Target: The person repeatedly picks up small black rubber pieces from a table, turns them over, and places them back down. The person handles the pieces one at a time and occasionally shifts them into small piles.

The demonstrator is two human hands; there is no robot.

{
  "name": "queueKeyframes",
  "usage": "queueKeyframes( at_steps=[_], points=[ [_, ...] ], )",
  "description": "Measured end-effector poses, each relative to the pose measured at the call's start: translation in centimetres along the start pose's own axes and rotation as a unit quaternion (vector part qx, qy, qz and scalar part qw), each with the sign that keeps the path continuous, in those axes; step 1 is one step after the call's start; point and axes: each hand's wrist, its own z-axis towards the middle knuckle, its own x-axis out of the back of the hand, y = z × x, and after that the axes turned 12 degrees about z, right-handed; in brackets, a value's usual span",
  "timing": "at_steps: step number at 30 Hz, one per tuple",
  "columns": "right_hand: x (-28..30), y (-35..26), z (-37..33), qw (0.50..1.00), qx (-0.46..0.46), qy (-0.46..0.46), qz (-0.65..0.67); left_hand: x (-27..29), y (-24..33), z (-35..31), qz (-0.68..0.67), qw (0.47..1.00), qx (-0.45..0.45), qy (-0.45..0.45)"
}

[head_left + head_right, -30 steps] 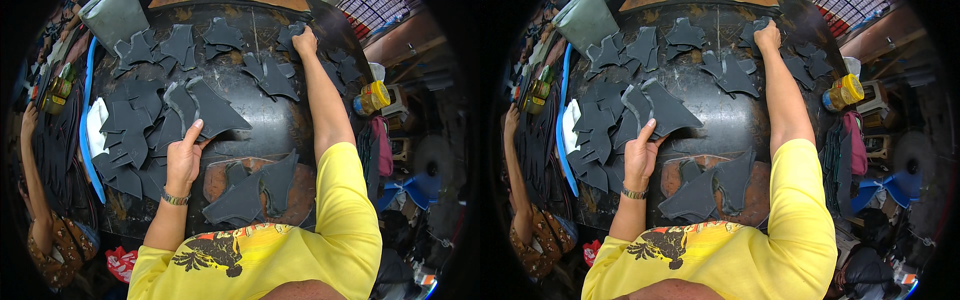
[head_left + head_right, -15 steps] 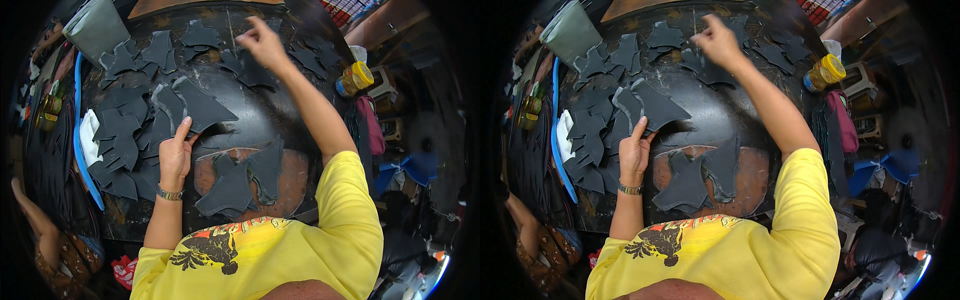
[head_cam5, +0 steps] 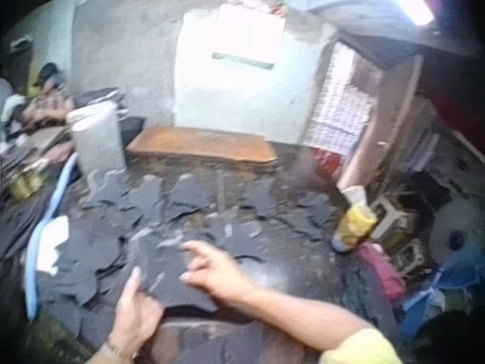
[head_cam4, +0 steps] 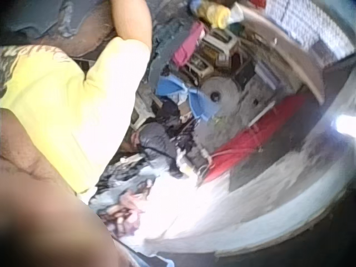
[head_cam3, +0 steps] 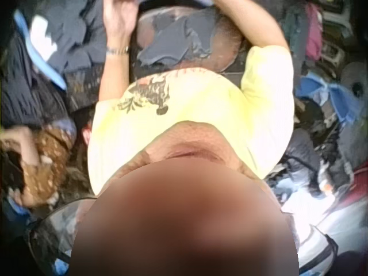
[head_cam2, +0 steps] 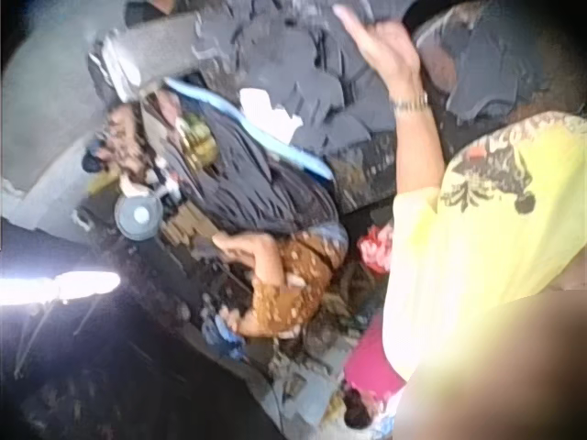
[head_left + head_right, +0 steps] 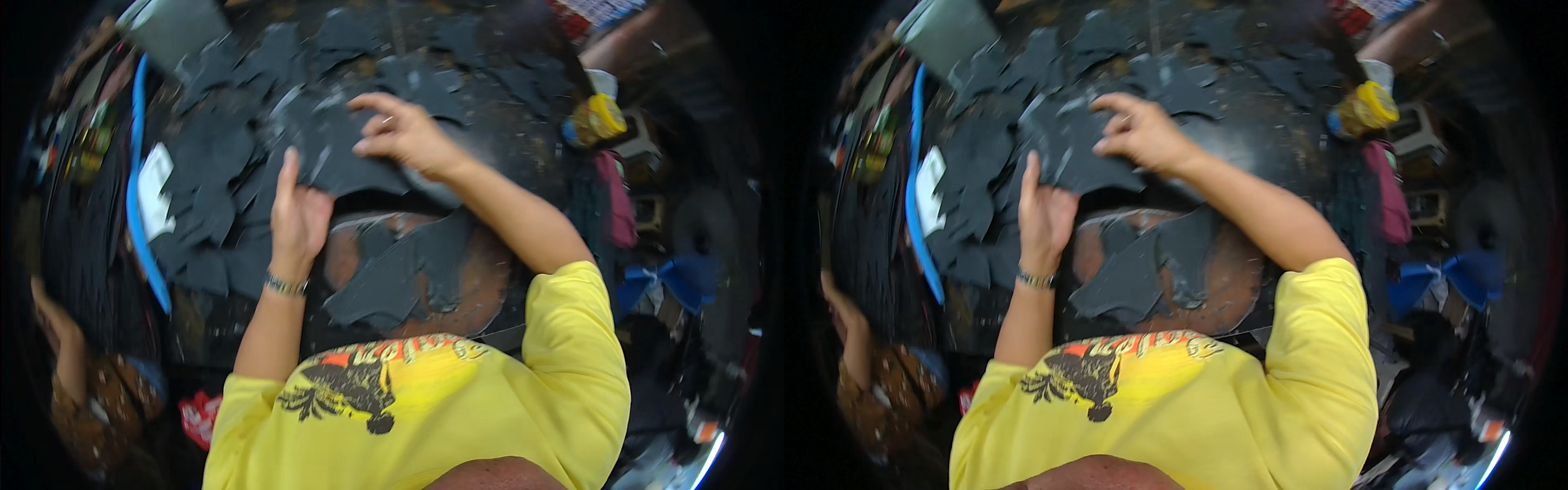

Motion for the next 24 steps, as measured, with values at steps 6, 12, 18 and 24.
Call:
queueKeyframes(
  at_steps=[6, 12, 18, 24],
  points=[
    [0.5, 0.0, -0.5, 0.996, -0.049, 0.061, 0.051, 1.1, 0.1, 0.3, -0.054, 0.998, 0.014, 0.007],
    [0.1, 0.6, -0.7, 0.993, -0.018, 0.11, 0.05, 0.4, -0.2, 0.2, -0.013, 1.0, 0.008, 0.011],
    [0.6, 1.4, -0.2, 0.991, 0.072, 0.109, -0.001, 1.2, -0.8, 0.2, 0.026, 0.999, 0.025, 0.023],
    [2.7, 0.3, 0.0, 0.971, 0.021, 0.191, 0.144, 1.9, -0.9, 0.4, 0.003, 0.999, 0.018, 0.027]
  ],
)
